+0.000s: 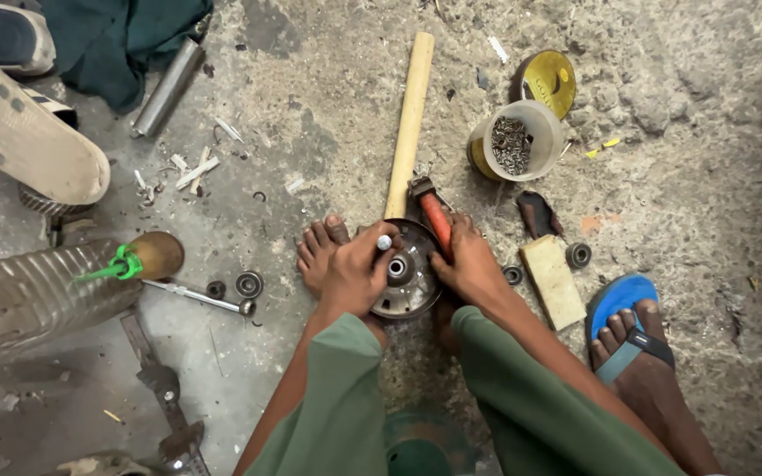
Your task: Repairing or assembling a circular mechanical metal part using a hammer and pins.
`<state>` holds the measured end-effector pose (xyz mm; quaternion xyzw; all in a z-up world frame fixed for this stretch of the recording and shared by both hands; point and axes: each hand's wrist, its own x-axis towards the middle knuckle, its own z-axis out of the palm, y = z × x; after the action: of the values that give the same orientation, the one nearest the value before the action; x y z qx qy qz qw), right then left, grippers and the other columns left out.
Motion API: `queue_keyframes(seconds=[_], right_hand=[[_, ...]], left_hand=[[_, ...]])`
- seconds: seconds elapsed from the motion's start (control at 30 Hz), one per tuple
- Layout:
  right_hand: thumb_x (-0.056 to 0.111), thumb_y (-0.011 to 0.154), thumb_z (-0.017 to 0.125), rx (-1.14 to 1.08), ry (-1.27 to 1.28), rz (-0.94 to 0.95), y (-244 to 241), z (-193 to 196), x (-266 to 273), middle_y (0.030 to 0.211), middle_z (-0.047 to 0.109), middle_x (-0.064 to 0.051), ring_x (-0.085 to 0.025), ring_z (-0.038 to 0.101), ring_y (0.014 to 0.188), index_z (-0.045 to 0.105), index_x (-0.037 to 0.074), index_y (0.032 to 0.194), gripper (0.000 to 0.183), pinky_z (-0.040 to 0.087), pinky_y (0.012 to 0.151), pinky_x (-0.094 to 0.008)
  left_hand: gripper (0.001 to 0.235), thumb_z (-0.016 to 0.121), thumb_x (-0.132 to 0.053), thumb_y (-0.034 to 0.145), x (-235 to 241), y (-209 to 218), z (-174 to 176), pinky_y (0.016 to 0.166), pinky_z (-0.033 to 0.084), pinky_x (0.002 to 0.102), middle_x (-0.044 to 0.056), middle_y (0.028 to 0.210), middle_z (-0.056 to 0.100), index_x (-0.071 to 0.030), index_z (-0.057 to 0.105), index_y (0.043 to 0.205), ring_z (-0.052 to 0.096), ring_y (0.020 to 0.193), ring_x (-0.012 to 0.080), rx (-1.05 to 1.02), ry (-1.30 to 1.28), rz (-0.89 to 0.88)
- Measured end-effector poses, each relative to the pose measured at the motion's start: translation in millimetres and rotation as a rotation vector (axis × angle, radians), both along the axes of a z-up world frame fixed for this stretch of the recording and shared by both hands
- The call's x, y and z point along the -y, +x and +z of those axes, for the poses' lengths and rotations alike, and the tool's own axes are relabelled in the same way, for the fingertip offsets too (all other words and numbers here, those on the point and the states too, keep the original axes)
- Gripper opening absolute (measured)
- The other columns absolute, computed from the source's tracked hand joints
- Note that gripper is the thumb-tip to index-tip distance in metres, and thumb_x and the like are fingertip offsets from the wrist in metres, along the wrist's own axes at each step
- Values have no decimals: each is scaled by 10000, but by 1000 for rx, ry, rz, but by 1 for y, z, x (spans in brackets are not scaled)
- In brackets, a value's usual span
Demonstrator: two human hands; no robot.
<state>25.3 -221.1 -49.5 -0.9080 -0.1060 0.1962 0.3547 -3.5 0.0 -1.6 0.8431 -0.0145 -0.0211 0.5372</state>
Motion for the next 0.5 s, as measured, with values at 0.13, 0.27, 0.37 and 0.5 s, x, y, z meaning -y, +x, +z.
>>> queue_keyframes(seconds=[0.13,0.27,0.37,0.5], right_hand=[[178,795,779,-45,-37,-26,5,-5,1,1135,595,-343,-523,614,1018,467,-89,1326,671,509,873,-525],[213,800,790,-141,-98,-19,4,-7,2,1105,603,-327,-505,624,1018,504,-90,1201,578,518,874,-519],[201,790,790,-89,-70,-5,2,-7,1,1099,601,-336,-510,624,1004,507,-99,1198,581,516,871,-521],[202,791,786,-85,-65,-1,1,-18,5,1107,600,-337,-509,625,1001,506,-97,1214,589,516,867,-518]], left_hand=[[254,680,12,888,0,2,0,790,562,395,134,978,733,-68,629,1124,740,932,332,-33,8,-1],[271,678,6,876,1,-2,-7,796,569,390,132,996,733,-72,627,1131,743,935,327,-3,0,5],[280,678,4,875,3,-7,-12,799,567,401,137,1009,735,-71,630,1141,738,944,335,-6,21,27],[285,660,4,884,4,-8,-14,812,572,414,153,1050,728,-69,622,1157,733,969,344,42,16,9]])
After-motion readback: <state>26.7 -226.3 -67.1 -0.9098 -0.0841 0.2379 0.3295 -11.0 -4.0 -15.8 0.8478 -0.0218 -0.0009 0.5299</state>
